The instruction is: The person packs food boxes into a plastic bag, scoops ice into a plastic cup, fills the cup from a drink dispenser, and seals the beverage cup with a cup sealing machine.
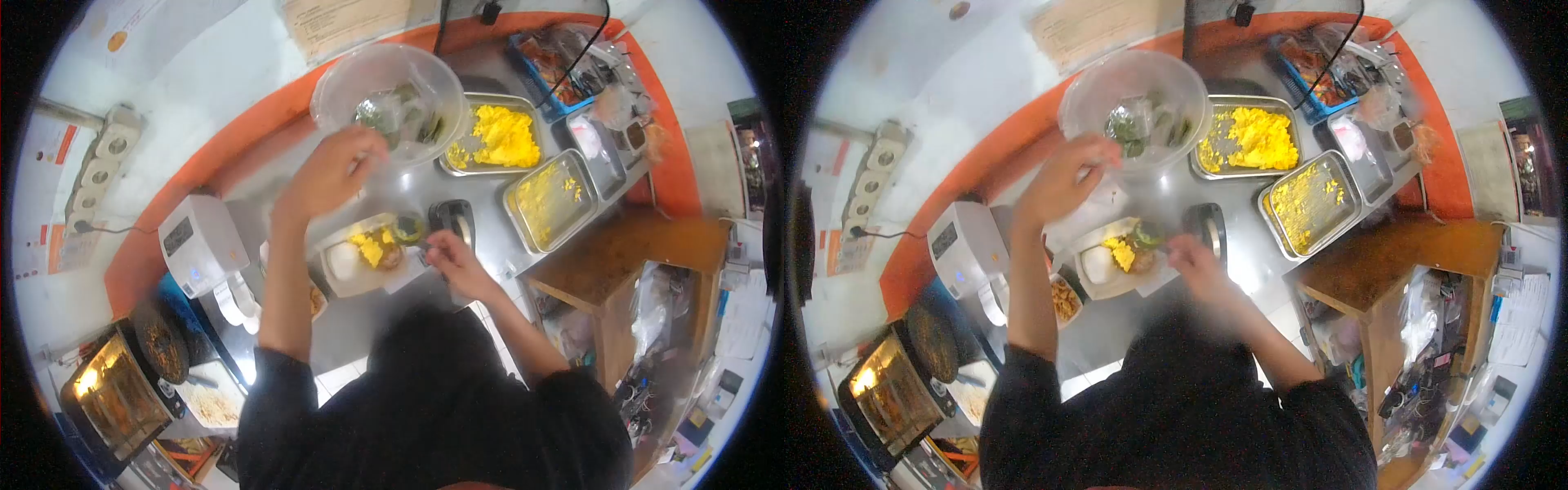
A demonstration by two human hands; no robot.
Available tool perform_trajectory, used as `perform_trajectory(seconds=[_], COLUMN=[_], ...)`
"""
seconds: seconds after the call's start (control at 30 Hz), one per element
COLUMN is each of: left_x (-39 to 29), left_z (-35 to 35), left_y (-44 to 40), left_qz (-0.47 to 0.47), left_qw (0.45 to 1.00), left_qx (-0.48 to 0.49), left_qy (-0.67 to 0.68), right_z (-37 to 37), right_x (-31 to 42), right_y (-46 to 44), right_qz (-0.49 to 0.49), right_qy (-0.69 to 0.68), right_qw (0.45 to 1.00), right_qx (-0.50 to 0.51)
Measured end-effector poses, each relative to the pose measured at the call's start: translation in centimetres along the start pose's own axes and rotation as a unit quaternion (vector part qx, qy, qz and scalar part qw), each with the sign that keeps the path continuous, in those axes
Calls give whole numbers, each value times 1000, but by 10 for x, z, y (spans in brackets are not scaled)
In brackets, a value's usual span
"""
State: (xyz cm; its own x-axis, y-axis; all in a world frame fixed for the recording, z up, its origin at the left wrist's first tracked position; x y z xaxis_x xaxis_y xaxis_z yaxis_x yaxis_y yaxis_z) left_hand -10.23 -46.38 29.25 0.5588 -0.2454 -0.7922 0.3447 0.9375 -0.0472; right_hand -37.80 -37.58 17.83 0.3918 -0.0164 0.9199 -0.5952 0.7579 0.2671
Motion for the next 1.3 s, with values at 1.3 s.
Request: perform_trajectory(seconds=[1.3], left_x=[-53], left_z=[-39], left_y=[45], left_qz=[158], left_qw=[884], left_qx=[-440], left_qy=[17], right_z=[203], right_x=[-55], right_y=[116], right_qz=[-33], right_qy=[-8], right_qw=[985], right_qx=[-171])
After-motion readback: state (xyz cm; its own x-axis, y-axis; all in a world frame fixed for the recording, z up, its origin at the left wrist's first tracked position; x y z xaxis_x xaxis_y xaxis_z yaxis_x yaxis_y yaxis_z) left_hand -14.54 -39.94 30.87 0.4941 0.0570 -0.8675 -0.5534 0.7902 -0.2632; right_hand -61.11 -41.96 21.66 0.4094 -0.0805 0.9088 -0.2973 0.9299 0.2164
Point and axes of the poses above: each hand's wrist, its own y-axis away from the middle knuckle, its own z-axis out of the back of the hand, x = y × z, the point moved 3 cm from there along -y, towards the middle knuckle, and after that the axes turned 4 degrees about x, right-handed, at the moved point
